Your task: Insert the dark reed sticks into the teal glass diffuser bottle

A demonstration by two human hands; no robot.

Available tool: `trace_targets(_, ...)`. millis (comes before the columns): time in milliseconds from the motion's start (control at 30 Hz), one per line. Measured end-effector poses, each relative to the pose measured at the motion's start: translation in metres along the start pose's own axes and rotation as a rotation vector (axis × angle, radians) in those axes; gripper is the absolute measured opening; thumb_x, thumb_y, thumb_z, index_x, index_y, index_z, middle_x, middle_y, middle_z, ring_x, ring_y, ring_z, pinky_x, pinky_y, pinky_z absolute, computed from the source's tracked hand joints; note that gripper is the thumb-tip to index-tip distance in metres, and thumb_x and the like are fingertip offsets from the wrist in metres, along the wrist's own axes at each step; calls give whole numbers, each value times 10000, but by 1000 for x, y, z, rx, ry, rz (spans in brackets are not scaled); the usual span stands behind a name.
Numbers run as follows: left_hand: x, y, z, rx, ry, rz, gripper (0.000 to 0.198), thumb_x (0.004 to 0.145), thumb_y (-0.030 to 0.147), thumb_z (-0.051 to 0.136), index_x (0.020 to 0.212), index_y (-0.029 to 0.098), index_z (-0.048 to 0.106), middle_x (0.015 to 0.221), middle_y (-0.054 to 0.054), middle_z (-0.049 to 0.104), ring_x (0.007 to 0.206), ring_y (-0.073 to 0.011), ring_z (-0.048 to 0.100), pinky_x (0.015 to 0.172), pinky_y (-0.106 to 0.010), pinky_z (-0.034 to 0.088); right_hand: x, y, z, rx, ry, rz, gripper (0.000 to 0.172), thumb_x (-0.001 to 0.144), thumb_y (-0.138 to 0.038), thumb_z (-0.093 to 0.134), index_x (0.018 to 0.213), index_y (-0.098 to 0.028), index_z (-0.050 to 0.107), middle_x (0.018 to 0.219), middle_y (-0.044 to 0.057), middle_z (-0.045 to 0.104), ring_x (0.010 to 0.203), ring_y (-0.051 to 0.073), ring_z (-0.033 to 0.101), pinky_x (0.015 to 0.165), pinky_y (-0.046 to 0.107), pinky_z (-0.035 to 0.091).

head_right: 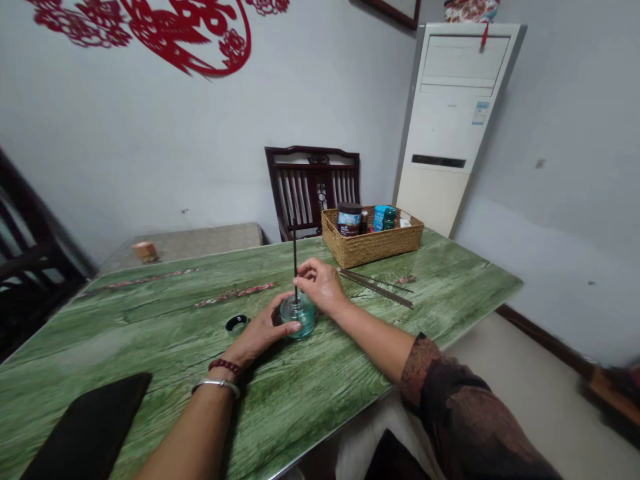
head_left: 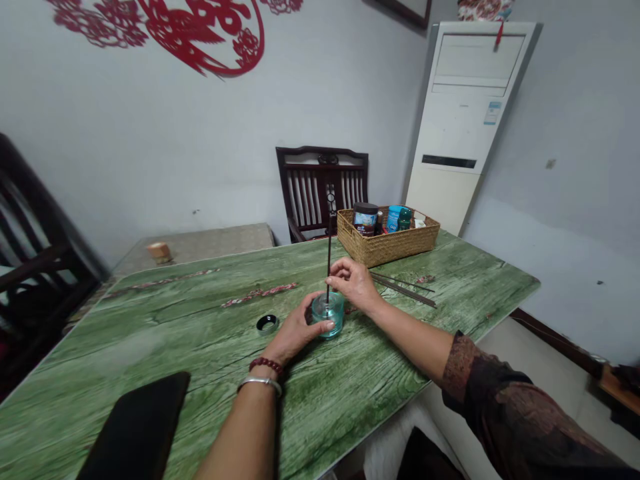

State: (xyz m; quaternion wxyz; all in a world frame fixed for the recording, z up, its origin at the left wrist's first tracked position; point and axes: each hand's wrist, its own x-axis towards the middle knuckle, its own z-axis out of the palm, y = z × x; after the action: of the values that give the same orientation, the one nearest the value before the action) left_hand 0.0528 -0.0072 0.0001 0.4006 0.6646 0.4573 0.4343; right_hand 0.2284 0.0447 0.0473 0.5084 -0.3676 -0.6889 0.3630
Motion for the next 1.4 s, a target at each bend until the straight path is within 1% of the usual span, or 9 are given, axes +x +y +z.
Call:
trace_targets(100,0,0,0,3,6,-11,820,584,533,878,1291,193,642,1236,-138,775,1191,-372,712,1104,-512,518,-3,5,-17,-74,58,-52,168,795,-357,710,880,-228,643,772,-23,668,708,161,632,716,291,534)
trace_targets(233,1,-2,0,0,9,-17,817,578,526,880,1286,193,644,1215,-139,783,1167,-371,724,1096,-520,522,-12,25,-64,-289,334,-87,166,873,-371,589,865,-221,658,818,16,697,767,183,635,771,296,511)
trace_targets(333,2,-5,-1,22,18,-10,811,586,529,879,1287,193,648,1227,-142,776,1173,-369,721,1109,-525,510,-23,51,-101,-526,542,56,194,906,-337,529,865,-219,677,813,40,711,780,208,633,798,306,499)
trace_targets(400,2,-7,-1,33,26,-7,819,596,530,878,1301,188,641,1261,-151,763,1198,-368,710,1128,-522,495,-29,67,-117,-669,573,157,210,919,-299,525,890,-202,710,879,71,741,845,225,658,839,313,500)
trace_targets(500,2,-9,-2,43,28,-20,837,603,535,879,1321,186,628,1288,-154,753,1220,-364,700,1143,-519,483,-33,78,-125,-858,481,231,251,957,-246,525,952,-176,765,1010,110,767,965,232,687,896,306,495)
trace_targets(767,4,-13,-3,51,10,-23,856,614,548,878,1339,180,612,1302,-155,748,1221,-367,697,1142,-530,484,-37,71,-108,-1180,78,303,282,991,-249,594,1136,-231,835,1136,133,772,1095,235,698,905,279,475)
trace_targets(933,4,-14,-4,78,-21,-31,886,642,571,858,1379,168,576,1334,-165,730,1248,-365,683,1161,-522,467,-39,68,-105,-1248,0,338,293,998,-212,564,1108,-192,834,1145,157,776,1083,244,710,899,285,472)
trace_targets(1100,4,-12,-4,78,-13,-27,866,632,569,861,1356,179,591,1313,-157,743,1234,-368,692,1146,-524,481,-38,69,-106,-1238,83,319,290,1013,-264,564,1164,-215,806,1150,138,775,1079,238,712,887,288,480)
trace_targets(1400,4,-13,-4,84,-10,-25,869,632,556,861,1364,173,590,1307,-157,746,1225,-366,697,1137,-525,489,-38,73,-108,-1240,54,350,291,991,-237,571,1155,-185,806,1169,155,775,1092,244,716,904,297,487)
